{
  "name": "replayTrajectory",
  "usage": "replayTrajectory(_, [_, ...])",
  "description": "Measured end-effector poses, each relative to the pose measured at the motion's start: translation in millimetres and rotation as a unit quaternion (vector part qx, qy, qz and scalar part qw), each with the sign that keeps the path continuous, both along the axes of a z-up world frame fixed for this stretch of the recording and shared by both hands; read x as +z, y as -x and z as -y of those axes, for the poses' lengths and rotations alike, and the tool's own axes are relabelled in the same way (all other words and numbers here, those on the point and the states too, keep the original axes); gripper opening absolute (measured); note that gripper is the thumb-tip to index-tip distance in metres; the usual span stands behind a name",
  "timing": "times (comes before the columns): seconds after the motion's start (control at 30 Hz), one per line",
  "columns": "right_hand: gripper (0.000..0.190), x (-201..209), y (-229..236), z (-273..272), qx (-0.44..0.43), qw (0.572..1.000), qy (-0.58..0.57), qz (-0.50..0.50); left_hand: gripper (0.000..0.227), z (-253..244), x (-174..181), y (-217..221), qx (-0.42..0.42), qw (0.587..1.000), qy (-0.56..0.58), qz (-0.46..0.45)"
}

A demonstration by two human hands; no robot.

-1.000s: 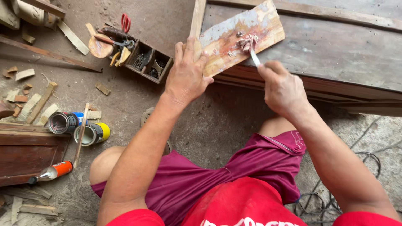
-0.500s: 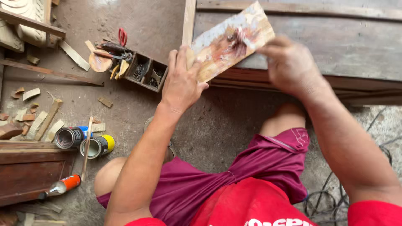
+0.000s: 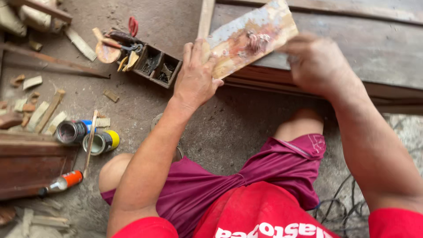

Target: The person applies a pink-colored wood filler to joints and crevices of a wooden furniture structure using a small spatula tool, smoothing the filler into the wood.

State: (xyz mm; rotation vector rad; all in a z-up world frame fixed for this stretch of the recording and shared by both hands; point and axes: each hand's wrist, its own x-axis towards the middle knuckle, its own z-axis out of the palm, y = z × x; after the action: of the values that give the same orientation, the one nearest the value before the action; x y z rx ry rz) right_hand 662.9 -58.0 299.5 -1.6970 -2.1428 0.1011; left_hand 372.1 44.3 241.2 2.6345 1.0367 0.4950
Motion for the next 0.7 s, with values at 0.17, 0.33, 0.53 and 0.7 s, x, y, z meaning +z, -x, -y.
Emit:
replayTrajectory(0.17, [0.035, -24.0, 30.4, 21.5, -0.038, 0.999, 0.012, 0.025, 0.071, -1.4, -3.0, -3.8, 0.019, 1.000, -0.015, -0.001])
replayTrajectory(0.33, [0.029, -9.2, 3.7, 10.3, -0.016, 0.999, 0.028, -0.020, 0.072, 1.1, 3.7, -2.2, 0.000, 1.000, 0.005, 0.024])
replayTrajectory(0.53, [0.031, -17.8, 34.0, 25.3, -0.073, 0.994, 0.063, 0.050, 0.071, 3.9, 0.7, -4.2, -0.004, 0.999, -0.010, 0.030])
replayTrajectory(0.7, [0.033, 0.9, 23.1, 4.8, -0.070, 0.997, 0.024, 0.029, 0.066, -7.4, 10.7, -7.6, -0.020, 0.999, -0.007, 0.039])
